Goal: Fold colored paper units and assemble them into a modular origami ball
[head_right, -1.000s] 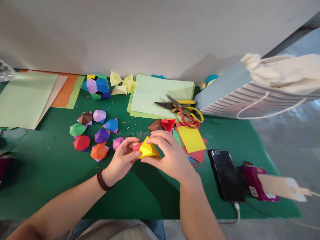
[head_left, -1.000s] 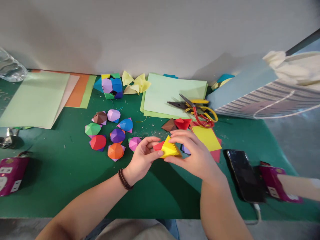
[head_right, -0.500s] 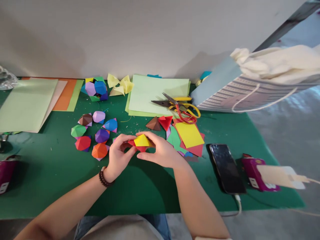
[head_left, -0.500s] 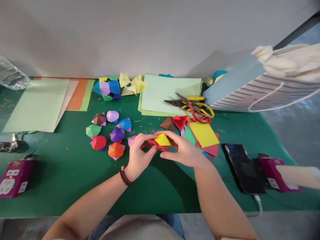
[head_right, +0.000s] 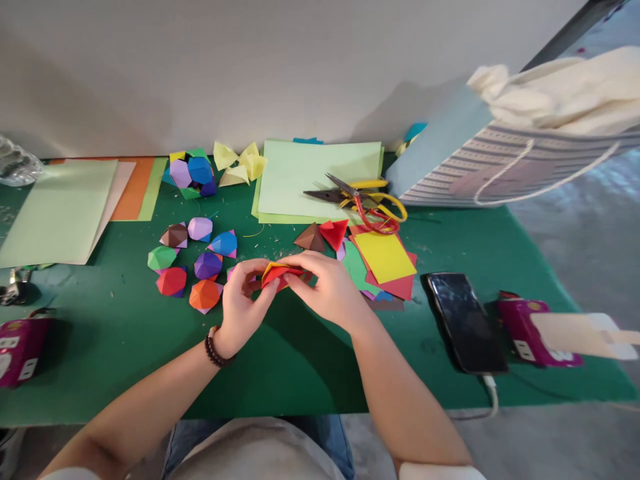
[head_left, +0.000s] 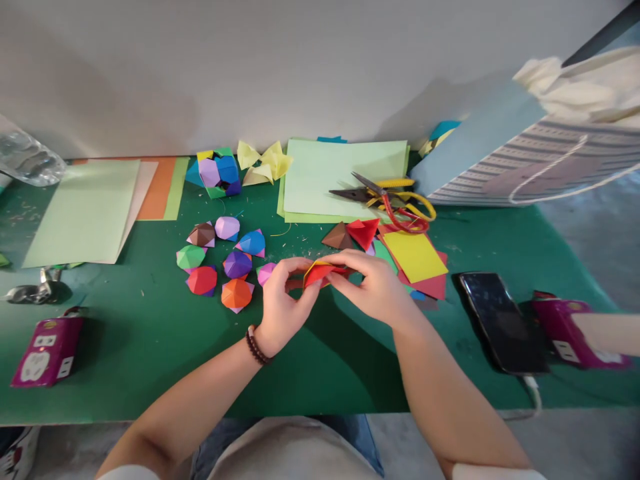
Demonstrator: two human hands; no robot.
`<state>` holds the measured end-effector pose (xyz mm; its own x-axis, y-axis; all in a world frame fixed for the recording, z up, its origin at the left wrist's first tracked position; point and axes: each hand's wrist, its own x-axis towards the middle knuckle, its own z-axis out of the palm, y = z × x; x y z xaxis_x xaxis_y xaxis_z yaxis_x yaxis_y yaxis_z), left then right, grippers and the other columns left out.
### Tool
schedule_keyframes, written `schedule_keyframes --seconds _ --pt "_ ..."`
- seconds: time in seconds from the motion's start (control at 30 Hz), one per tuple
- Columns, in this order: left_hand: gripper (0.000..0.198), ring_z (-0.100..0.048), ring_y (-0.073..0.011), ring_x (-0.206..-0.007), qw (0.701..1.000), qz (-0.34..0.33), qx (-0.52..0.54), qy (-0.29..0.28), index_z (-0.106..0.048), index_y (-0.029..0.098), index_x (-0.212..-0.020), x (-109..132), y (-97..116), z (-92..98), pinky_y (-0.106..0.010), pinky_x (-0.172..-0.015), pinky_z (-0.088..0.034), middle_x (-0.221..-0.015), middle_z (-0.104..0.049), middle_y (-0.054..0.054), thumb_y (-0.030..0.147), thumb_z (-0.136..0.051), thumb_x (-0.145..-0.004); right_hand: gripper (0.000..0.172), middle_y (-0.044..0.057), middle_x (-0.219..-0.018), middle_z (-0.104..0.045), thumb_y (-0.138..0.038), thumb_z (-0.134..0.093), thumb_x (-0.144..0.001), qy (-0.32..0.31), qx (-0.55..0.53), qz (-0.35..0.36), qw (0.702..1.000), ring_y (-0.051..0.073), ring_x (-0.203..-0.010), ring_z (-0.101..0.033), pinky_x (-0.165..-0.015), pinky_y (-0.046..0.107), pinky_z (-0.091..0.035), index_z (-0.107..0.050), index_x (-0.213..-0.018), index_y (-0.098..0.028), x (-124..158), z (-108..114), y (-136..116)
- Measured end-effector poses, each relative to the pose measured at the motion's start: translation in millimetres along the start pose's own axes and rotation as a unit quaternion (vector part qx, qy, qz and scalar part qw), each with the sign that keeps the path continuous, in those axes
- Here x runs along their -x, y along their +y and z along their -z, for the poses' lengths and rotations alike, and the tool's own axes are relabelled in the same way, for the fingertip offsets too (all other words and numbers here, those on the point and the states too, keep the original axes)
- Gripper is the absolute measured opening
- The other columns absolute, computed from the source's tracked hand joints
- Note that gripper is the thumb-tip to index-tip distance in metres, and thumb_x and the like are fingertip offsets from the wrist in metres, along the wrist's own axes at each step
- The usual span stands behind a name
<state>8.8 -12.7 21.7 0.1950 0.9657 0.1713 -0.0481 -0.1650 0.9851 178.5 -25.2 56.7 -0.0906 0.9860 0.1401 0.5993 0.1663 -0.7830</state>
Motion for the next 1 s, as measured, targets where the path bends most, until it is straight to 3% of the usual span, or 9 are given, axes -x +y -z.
schedule_keyframes --seconds 0.2,0.33,0.43,0.5,0.6,0.7,0.8,0.9,1.0 --pt "0.053 -0.06 -0.0277 -0.117 0.996 0.028 0.026 -0.078 -0.065 0.025 -0.122 -2.7 4.7 1.9 -0.036 -0.089 -0.057 -0.126 -0.063 -0.01 0.025 -0.082 -0.072 0.019 0.004 -0.09 -0.075 -0.027 -0.063 -0.083 0.019 -0.116 -0.105 0.987 0.021 -0.075 -0.073 -0.065 0.034 -0.061 -0.059 -0.102 -0.024 -0.9 -3.7 7.8" --pt "0.042 -0.061 -0.0251 -0.115 0.995 0.042 0.07 -0.065 -0.066 0.025 -0.12 -4.3 -2.1 -0.1 -0.035 -0.091 -0.057 -0.122 -0.064 -0.01 0.025 -0.076 -0.079 0.021 0.001 -0.082 -0.074 -0.029 -0.061 -0.086 -0.035 -0.144 -0.125 0.981 0.017 -0.059 -0.07 -0.055 0.032 -0.059 -0.056 -0.106 -0.024 0.5 1.9 10.2" --pt "0.038 -0.063 -0.023 -0.111 0.99 0.078 0.104 -0.051 -0.067 0.024 -0.118 -5.4 -5.9 -1.2 -0.034 -0.092 -0.056 -0.12 -0.064 -0.009 0.026 -0.074 -0.081 0.042 0.005 -0.11 -0.073 -0.027 -0.064 -0.084 -0.096 -0.098 -0.092 0.986 0.022 -0.088 -0.074 -0.073 0.036 -0.063 -0.054 -0.124 -0.027 4.5 13.5 9.5" --pt "0.038 -0.064 -0.0224 -0.111 0.986 0.101 0.123 -0.049 -0.066 0.023 -0.118 -5.7 -6.5 -1.6 -0.033 -0.093 -0.055 -0.121 -0.065 -0.008 0.026 -0.074 -0.081 0.059 0.006 -0.135 -0.063 -0.028 -0.069 -0.081 -0.113 -0.069 -0.081 0.988 0.025 -0.111 -0.069 -0.087 0.039 -0.061 -0.048 -0.136 -0.031 7.4 22.2 8.6" --pt "0.037 -0.064 -0.0229 -0.112 0.984 0.115 0.127 -0.04 -0.066 0.022 -0.117 -5.3 -6.0 -2.1 -0.033 -0.091 -0.056 -0.123 -0.065 -0.009 0.026 -0.074 -0.08 0.07 0.005 -0.144 -0.056 -0.03 -0.074 -0.077 -0.104 -0.043 -0.094 0.989 0.028 -0.114 -0.067 -0.089 0.041 -0.061 -0.047 -0.141 -0.034 10.2 31.1 7.4" --pt "0.038 -0.065 -0.0231 -0.11 0.982 0.127 0.134 -0.037 -0.066 0.022 -0.116 -4.7 -5.9 -2.8 -0.033 -0.089 -0.057 -0.122 -0.066 -0.009 0.026 -0.075 -0.08 0.058 0.005 -0.113 -0.073 -0.033 -0.074 -0.078 -0.092 -0.068 -0.143 0.983 0.023 -0.08 -0.074 -0.066 0.038 -0.064 -0.055 -0.132 -0.033 9.6 32.5 8.3" --pt "0.04 -0.066 -0.0236 -0.109 0.979 0.134 0.148 -0.043 -0.067 0.022 -0.117 -4.0 -6.0 -3.3 -0.033 -0.088 -0.058 -0.121 -0.066 -0.009 0.027 -0.077 -0.079 0.04 0.003 -0.088 -0.073 -0.041 -0.07 -0.082 -0.044 -0.116 -0.175 0.977 0.016 -0.055 -0.063 -0.048 0.031 -0.056 -0.062 -0.119 -0.027 6.8 31.4 10.5" --pt "0.04 -0.066 -0.0244 -0.105 0.978 0.129 0.153 -0.06 -0.066 0.021 -0.12 -2.1 -5.8 -3.5 -0.032 -0.078 -0.062 -0.124 -0.063 -0.011 0.03 -0.073 -0.082 0.033 0.005 -0.098 -0.07 -0.044 -0.06 -0.09 0.008 -0.165 -0.149 0.975 0.012 -0.055 -0.059 -0.043 0.026 -0.049 -0.064 -0.117 -0.024 6.1 33.4 8.4" --pt "0.036 -0.067 -0.0229 -0.095 0.98 0.129 0.132 -0.07 -0.066 0.019 -0.121 0.6 -5.5 -3.6 -0.032 -0.066 -0.065 -0.119 -0.061 -0.011 0.032 -0.064 -0.087 0.035 0.007 -0.114 -0.063 -0.032 -0.05 -0.096 0.011 -0.196 -0.083 0.977 0.012 -0.062 -0.059 -0.051 0.028 -0.053 -0.059 -0.129 -0.026 10.9 37.6 0.4"
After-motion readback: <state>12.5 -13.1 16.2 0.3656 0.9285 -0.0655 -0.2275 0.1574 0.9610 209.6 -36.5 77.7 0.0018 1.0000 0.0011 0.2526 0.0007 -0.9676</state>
